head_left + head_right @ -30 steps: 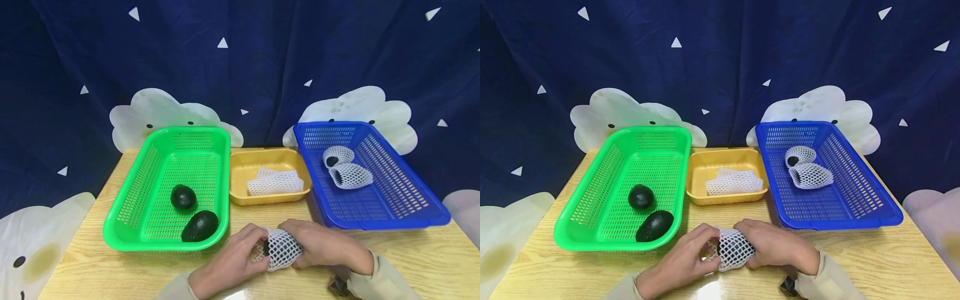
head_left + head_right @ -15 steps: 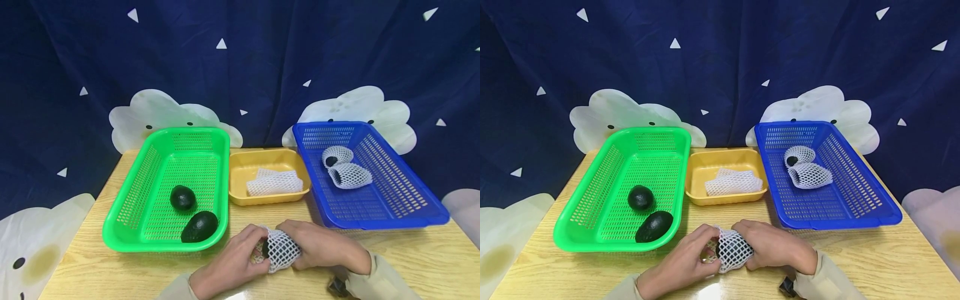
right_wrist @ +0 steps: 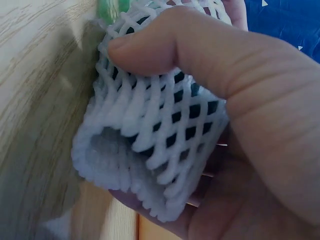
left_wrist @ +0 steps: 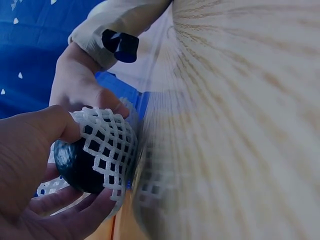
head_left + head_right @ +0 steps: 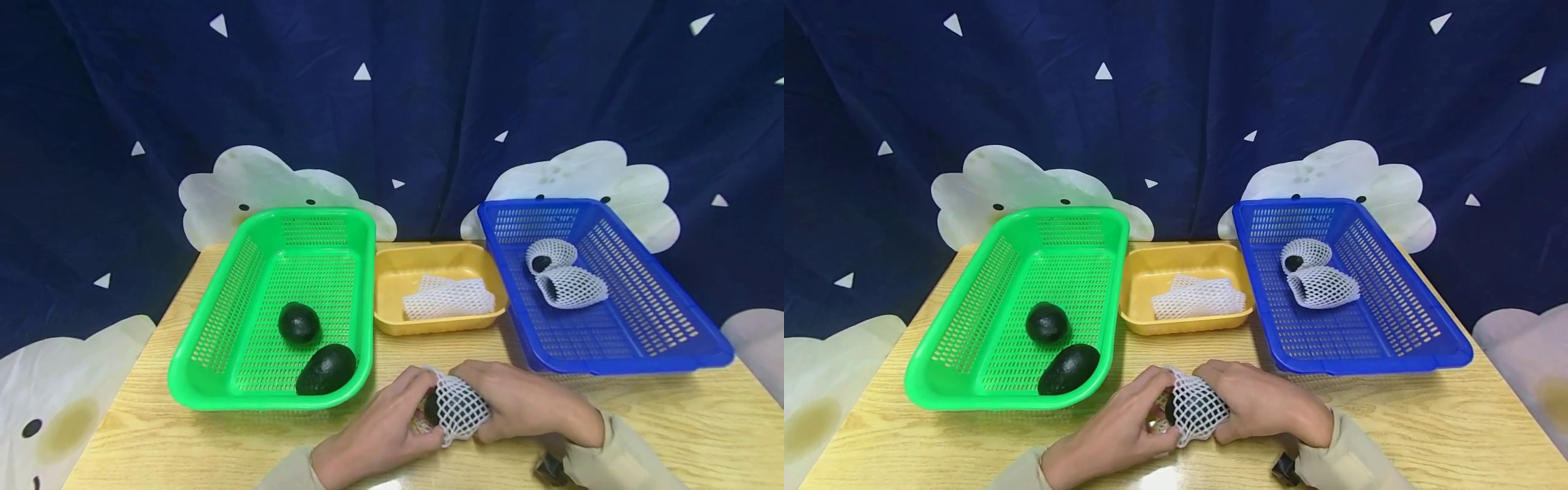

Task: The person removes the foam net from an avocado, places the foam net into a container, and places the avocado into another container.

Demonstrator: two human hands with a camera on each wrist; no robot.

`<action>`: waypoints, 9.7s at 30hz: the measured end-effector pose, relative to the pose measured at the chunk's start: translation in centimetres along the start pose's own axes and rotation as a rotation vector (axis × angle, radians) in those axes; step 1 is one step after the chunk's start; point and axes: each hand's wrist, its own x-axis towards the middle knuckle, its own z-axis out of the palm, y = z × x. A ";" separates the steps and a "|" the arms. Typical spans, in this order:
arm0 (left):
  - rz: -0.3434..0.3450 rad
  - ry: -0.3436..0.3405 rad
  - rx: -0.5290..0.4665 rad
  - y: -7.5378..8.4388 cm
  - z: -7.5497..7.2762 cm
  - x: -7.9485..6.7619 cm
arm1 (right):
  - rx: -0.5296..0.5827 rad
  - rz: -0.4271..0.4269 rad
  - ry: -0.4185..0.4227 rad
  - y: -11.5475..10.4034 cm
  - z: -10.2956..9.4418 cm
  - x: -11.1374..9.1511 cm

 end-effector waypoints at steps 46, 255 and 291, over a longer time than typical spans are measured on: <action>0.007 -0.029 0.032 -0.2 0.4 -0.2 | 0.029 -0.104 0.000 0.1 0.6 0.2; 0.015 0.325 0.156 2.1 -9.2 0.3 | 0.047 -0.195 0.175 1.0 0.4 0.1; -0.177 0.208 0.313 -2.2 -15.3 1.1 | 0.055 -0.170 0.167 0.5 0.0 -0.2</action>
